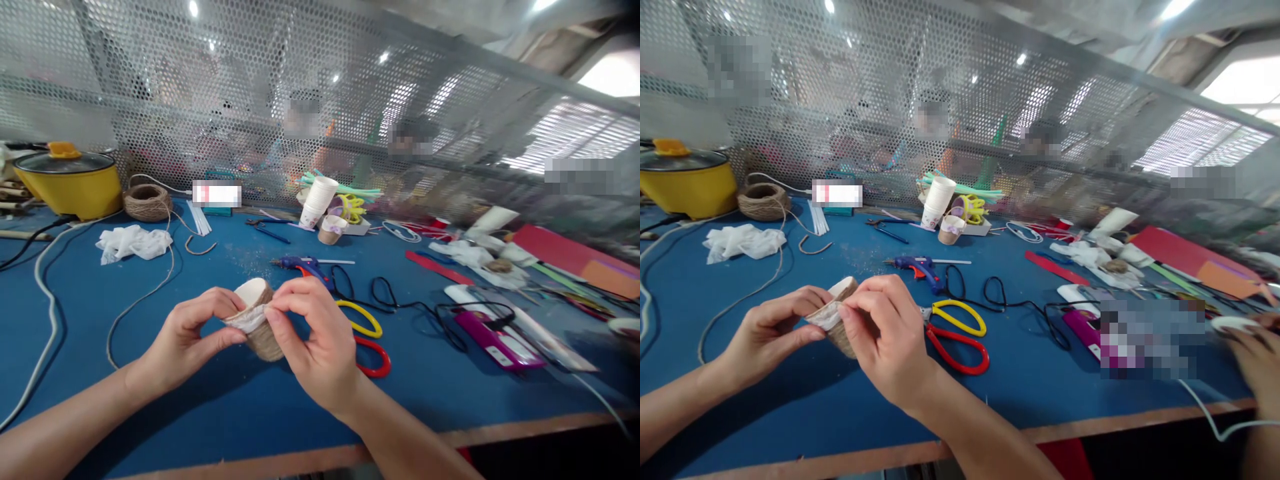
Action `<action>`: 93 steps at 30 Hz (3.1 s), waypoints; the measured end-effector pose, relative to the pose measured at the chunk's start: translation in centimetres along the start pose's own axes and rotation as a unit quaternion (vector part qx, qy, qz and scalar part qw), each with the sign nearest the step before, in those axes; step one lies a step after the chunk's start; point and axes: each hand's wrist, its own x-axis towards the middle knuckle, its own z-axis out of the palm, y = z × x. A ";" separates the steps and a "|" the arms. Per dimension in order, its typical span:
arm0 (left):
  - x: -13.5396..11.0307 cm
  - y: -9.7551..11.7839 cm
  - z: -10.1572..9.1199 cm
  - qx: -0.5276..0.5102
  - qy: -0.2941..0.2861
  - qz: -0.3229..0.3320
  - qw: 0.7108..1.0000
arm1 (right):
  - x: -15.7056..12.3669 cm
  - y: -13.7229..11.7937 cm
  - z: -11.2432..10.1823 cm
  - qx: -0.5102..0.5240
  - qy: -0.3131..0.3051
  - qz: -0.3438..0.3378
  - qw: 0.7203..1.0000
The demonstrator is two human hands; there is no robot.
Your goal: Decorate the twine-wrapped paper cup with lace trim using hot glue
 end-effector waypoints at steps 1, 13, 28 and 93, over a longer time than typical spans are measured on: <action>0.0 0.0 0.0 0.001 0.001 0.001 1.000 | 0.0 0.0 0.0 -0.003 0.000 -0.003 1.000; 0.1 0.1 0.0 0.036 -0.001 0.017 0.999 | 0.2 -0.2 -0.7 -0.034 -0.023 -0.073 0.996; 0.2 0.2 -0.1 0.059 -0.014 0.057 0.997 | 0.6 0.2 -0.3 0.015 -0.018 0.031 0.999; 0.3 -0.2 -0.2 0.038 0.157 -0.078 0.984 | 1.1 2.7 -1.5 0.223 -0.248 0.305 0.892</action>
